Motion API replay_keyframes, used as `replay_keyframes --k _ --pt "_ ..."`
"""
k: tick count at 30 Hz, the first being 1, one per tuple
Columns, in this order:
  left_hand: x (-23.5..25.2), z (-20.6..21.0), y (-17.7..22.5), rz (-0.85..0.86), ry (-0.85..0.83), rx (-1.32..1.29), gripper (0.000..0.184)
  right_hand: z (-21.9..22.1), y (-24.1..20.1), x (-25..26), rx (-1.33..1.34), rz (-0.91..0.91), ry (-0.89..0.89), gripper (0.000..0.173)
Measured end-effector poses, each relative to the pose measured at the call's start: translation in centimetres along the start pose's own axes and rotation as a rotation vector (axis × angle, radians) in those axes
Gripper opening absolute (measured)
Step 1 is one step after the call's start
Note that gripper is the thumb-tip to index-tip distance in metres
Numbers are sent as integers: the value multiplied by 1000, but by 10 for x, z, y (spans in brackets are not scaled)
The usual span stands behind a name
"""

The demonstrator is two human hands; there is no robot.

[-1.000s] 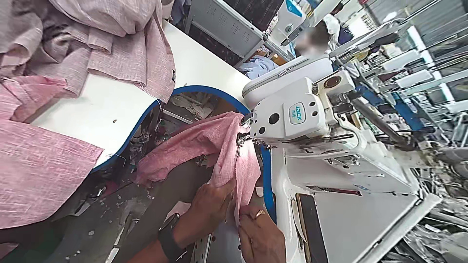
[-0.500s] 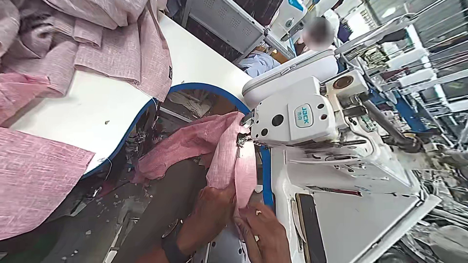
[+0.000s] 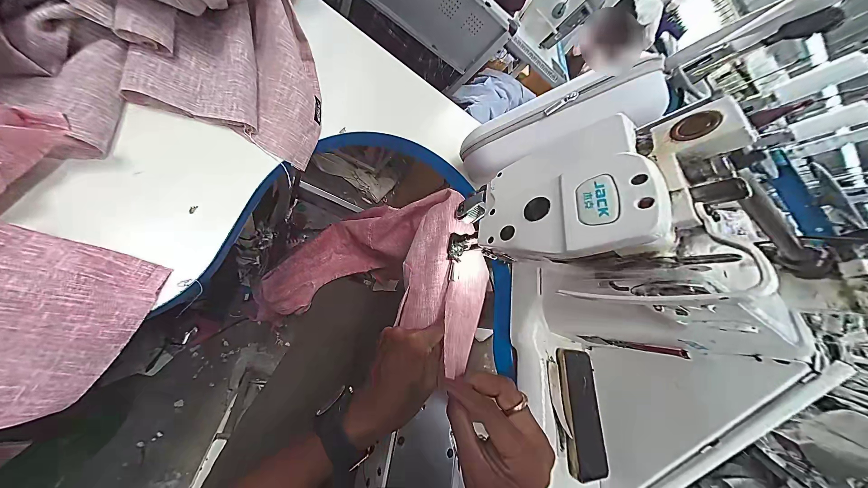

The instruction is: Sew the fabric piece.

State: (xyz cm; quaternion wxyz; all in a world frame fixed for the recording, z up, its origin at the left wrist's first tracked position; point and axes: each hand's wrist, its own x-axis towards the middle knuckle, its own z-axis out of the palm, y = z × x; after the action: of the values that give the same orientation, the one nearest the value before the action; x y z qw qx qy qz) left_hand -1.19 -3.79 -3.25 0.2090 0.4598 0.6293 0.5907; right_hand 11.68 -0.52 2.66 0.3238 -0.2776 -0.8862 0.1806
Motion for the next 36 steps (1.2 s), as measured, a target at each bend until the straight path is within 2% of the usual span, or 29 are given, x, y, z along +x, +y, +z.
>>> replay_keyframes --k 2,4,8,13,17,19,22,24,27,29,31,34,36 --pt "-5 -1 2 28 1 -16 24 8 8 2 -153 -121 64 7" --pt "-13 0 3 90 45 -7 22 14 17 4 -195 -162 109 10" --pt "-4 13 -7 237 231 80 20 30 26 0 -133 -150 167 13" --pt "27 17 -15 296 256 166 22 36 31 16 -215 -103 167 17" --pt "45 20 -16 212 248 218 15 40 34 32 -262 -62 92 24" --pt "45 23 -17 206 257 239 17 38 36 34 -295 -64 5 30" --pt "41 16 -16 224 210 254 21 41 38 32 -311 -71 -25 34" --pt "51 -5 -10 149 131 131 22 46 37 29 -312 -80 -40 38" --pt "100 -33 -21 -201 -10 -253 38 54 33 26 -332 -114 -64 37" --pt "135 -15 -52 -439 -144 -658 51 54 32 25 -360 -121 -49 35" --pt "172 6 -69 -512 -232 -923 51 54 33 28 -375 -126 -20 33" --pt "229 17 -66 -534 -166 -767 24 55 34 24 -364 -109 -18 30" --pt "250 23 -70 -574 -145 -696 20 56 35 27 -365 -115 -19 30"
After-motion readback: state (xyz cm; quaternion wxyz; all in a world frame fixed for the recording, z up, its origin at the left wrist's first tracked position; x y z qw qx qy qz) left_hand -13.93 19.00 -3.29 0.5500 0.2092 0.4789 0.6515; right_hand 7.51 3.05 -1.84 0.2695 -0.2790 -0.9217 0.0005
